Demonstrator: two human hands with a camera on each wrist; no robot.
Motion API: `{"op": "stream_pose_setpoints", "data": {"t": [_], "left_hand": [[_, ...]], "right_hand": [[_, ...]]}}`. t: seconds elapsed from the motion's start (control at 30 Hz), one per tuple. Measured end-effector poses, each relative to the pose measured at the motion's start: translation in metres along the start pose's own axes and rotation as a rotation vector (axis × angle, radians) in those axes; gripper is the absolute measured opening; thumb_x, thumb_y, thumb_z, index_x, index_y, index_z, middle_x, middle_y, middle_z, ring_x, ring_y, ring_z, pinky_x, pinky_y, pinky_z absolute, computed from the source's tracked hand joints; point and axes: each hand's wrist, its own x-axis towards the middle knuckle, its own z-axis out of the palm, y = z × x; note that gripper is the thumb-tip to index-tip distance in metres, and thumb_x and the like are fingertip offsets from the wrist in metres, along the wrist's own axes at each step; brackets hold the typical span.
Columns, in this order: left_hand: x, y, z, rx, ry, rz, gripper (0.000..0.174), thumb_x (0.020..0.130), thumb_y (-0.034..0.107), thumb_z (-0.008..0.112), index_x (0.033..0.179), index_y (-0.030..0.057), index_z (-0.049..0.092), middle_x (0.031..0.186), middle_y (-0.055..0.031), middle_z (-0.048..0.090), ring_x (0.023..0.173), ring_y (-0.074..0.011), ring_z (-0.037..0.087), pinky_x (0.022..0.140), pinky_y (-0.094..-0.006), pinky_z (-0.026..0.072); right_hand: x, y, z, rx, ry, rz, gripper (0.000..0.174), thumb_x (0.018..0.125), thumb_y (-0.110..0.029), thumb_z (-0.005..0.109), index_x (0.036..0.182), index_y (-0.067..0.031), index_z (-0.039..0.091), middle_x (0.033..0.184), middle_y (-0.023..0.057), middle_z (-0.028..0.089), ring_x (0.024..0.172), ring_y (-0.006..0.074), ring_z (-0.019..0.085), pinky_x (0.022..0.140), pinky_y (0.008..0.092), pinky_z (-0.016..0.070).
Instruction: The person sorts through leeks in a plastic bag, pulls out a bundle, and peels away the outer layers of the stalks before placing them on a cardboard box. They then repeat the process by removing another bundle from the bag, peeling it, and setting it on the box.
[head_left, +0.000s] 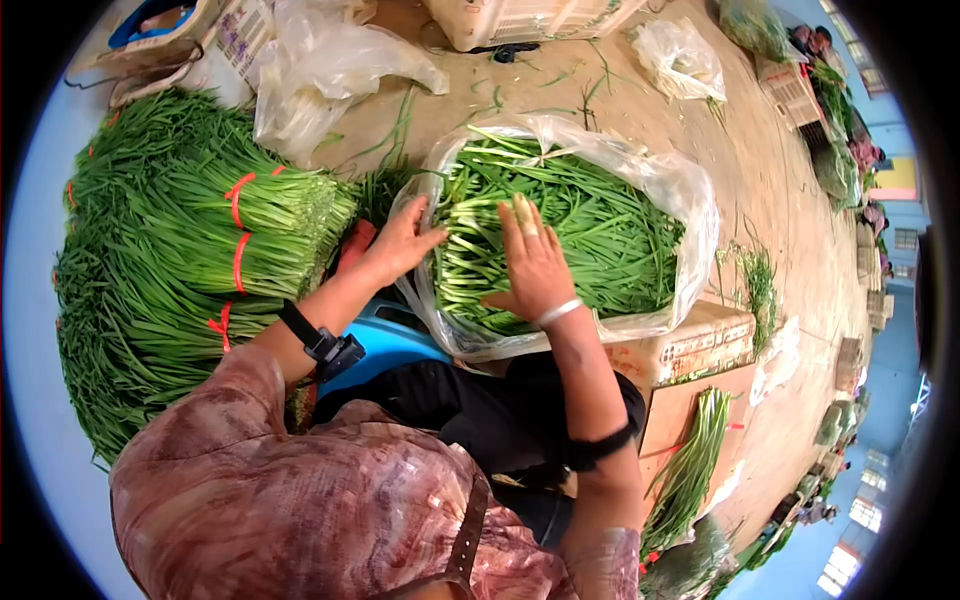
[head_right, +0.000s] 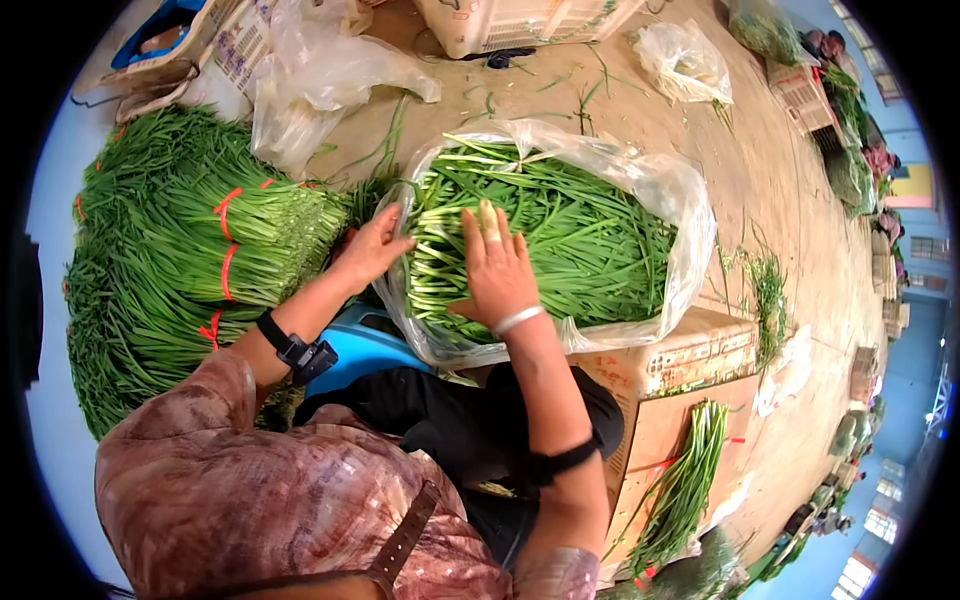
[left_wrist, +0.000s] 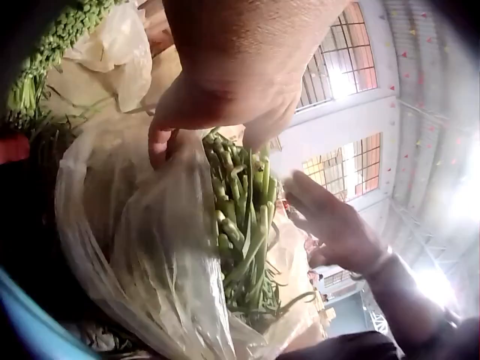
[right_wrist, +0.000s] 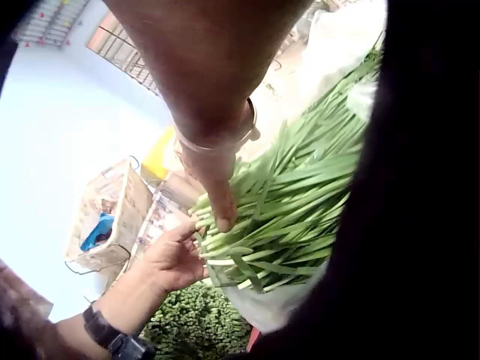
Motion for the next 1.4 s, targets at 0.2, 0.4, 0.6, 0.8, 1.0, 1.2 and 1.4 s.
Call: {"op": "stream_pose_setpoints", "data": {"t": [0.2, 0.4, 0.6, 0.8, 1.0, 1.2, 1.4], "left_hand": [[-0.002, -0.023, -0.018, -0.088, 0.058, -0.013, 0.066, 0.084, 0.007, 0.058, 0.137, -0.0055, 0.021, 0.129, -0.0158, 0.044, 0.115, -0.0205, 0.045, 0.097, -0.0317, 0.0359], [-0.008, -0.036, -0.017, 0.098, 0.116, 0.087, 0.069, 0.084, 0.028, 0.061, 0.134, -0.0052, 0.029, 0.128, -0.0210, 0.045, 0.116, -0.0252, 0.046, 0.096, -0.0331, 0.0372], [-0.030, -0.012, -0.022, 0.227, 0.228, 0.309, 0.064, 0.084, 0.026, 0.061, 0.132, -0.0035, 0.033, 0.129, -0.0205, 0.041, 0.117, -0.0279, 0.045, 0.096, -0.0365, 0.0366], [-0.043, -0.021, -0.017, 0.331, 0.064, 0.420, 0.057, 0.089, 0.034, 0.053, 0.133, 0.0022, 0.036, 0.137, -0.0148, 0.033, 0.126, -0.0278, 0.037, 0.101, -0.0363, 0.0318], [-0.039, -0.036, -0.020, 0.152, 0.094, 0.283, 0.049, 0.094, 0.034, 0.043, 0.131, 0.0012, 0.040, 0.134, -0.0156, 0.039, 0.124, -0.0269, 0.040, 0.101, -0.0346, 0.0322], [-0.043, -0.033, -0.022, 0.086, 0.016, 0.202, 0.060, 0.095, 0.049, 0.026, 0.125, 0.0016, 0.048, 0.131, -0.0145, 0.044, 0.129, -0.0263, 0.032, 0.105, -0.0347, 0.0272], [-0.050, -0.019, -0.032, 0.333, 0.155, 0.342, 0.048, 0.087, 0.038, 0.053, 0.118, 0.0018, 0.052, 0.133, -0.0162, 0.039, 0.124, -0.0289, 0.038, 0.099, -0.0372, 0.0349]], "right_hand": [[0.056, -0.024, 0.019, -0.111, 0.000, -0.204, 0.125, 0.043, -0.041, 0.083, 0.143, -0.0087, 0.014, 0.144, 0.0130, 0.027, 0.128, 0.0301, 0.034, 0.097, 0.0447, 0.0335], [0.014, -0.049, 0.042, -0.180, 0.248, -0.018, 0.088, 0.060, -0.030, 0.074, 0.137, -0.0128, 0.033, 0.129, 0.0072, 0.045, 0.113, 0.0226, 0.046, 0.084, 0.0442, 0.0358], [0.003, -0.044, 0.029, -0.005, 0.104, -0.118, 0.081, 0.064, -0.031, 0.069, 0.135, -0.0116, 0.035, 0.132, 0.0106, 0.039, 0.127, 0.0290, 0.033, 0.101, 0.0546, 0.0244], [0.006, -0.039, 0.021, 0.030, -0.071, -0.148, 0.114, 0.048, -0.050, 0.078, 0.141, -0.0110, 0.023, 0.144, 0.0125, 0.024, 0.136, 0.0311, 0.016, 0.103, 0.0590, 0.0180], [0.012, -0.043, 0.051, -0.105, 0.137, -0.059, 0.056, 0.085, -0.014, 0.040, 0.140, -0.0163, 0.028, 0.142, 0.0087, 0.031, 0.134, 0.0272, 0.025, 0.100, 0.0620, 0.0206], [0.031, -0.018, 0.029, 0.094, 0.195, -0.053, 0.083, 0.057, -0.018, 0.075, 0.131, -0.0145, 0.037, 0.116, 0.0097, 0.052, 0.112, 0.0299, 0.046, 0.094, 0.0484, 0.0330], [0.039, 0.019, 0.013, 0.601, 0.360, 0.079, 0.050, 0.063, 0.002, 0.061, 0.112, -0.0064, 0.054, 0.090, 0.0061, 0.064, 0.079, 0.0120, 0.060, 0.075, 0.0242, 0.0480]]}}
